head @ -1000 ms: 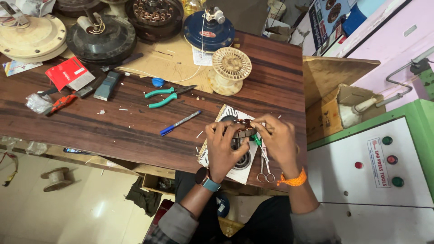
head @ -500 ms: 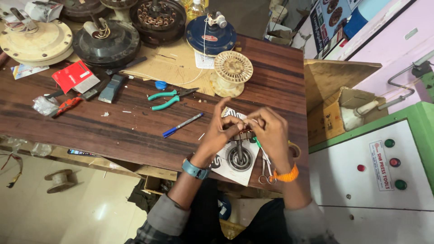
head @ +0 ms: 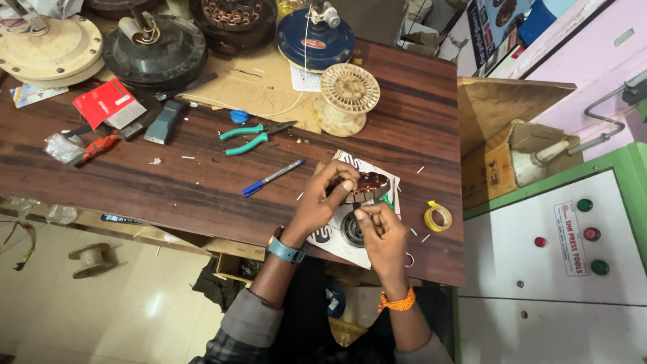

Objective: The person sits at a workbench repairing a small electric motor assembly. They hold the copper-wound motor part, fit and press components together by hand, reposition the assembly repeatedly, and at times use scissors on the parts while working over a printed sheet on the bench.

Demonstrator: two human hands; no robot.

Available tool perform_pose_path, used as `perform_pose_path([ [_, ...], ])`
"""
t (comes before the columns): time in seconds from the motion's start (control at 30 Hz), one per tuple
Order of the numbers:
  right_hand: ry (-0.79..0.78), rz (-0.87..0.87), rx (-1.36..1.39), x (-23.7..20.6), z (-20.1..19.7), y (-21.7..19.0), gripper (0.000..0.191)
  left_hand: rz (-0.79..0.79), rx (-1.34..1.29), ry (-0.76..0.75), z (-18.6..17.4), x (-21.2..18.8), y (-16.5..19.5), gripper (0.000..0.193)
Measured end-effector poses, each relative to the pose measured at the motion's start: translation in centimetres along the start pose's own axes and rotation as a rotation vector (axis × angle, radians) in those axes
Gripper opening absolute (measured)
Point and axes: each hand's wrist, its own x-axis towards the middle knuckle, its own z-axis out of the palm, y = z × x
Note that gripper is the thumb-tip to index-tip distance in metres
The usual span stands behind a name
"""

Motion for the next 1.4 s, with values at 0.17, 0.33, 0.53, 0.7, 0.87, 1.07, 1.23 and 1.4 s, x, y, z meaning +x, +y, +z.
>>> perform_pose_path([
  [0.17, -0.005, 0.035, -0.029, -1.9, 0.1, 2.2, 0.011, 0.027, 0.14, 0.049, 0.7, -1.2, 2.1, 0.015],
  [0.33, 0.045, 0.008, 0.081, -3.3, -2.7, 4.0, 0.01, 0.207, 0.536, 0.052, 3.6, -1.6, 5.1, 0.037],
  [0.53, 0.116, 0.06, -0.113, -0.8, -9.9, 4.6, 0.006, 0.284, 0.669, 0.16, 7.1, -1.7, 5.6, 0.04],
  [0.7, 0.03, -0.08, -0.139, 2.8, -13.0, 1.4, 0.007, 0.316, 0.723, 0.209, 8.8, -1.2, 4.5, 0.041],
  [0.87, -0.044, -0.279, -0.217, 5.6, -12.3, -2.6, 0.01, 0.329, 0.738, 0.221, 8.7, -1.5, 4.9, 0.038],
  [1.07, -0.091, -0.218, -0.265, 6.7, -9.3, -4.6, 0.009, 0.321, 0.746, 0.232, 6.9, -1.4, 4.9, 0.038],
  [1.23, -0.083, -0.214, -0.271, 8.0, -6.5, -4.1, 0.009, 0.315, 0.74, 0.231, 4.6, -0.7, 3.4, 0.038],
  [1.4, -0.175, -0.281, -0.225, 9.9, -3.2, -3.1, 0.007, 0.3, 0.67, 0.229, 2.1, -0.3, 2.6, 0.043],
])
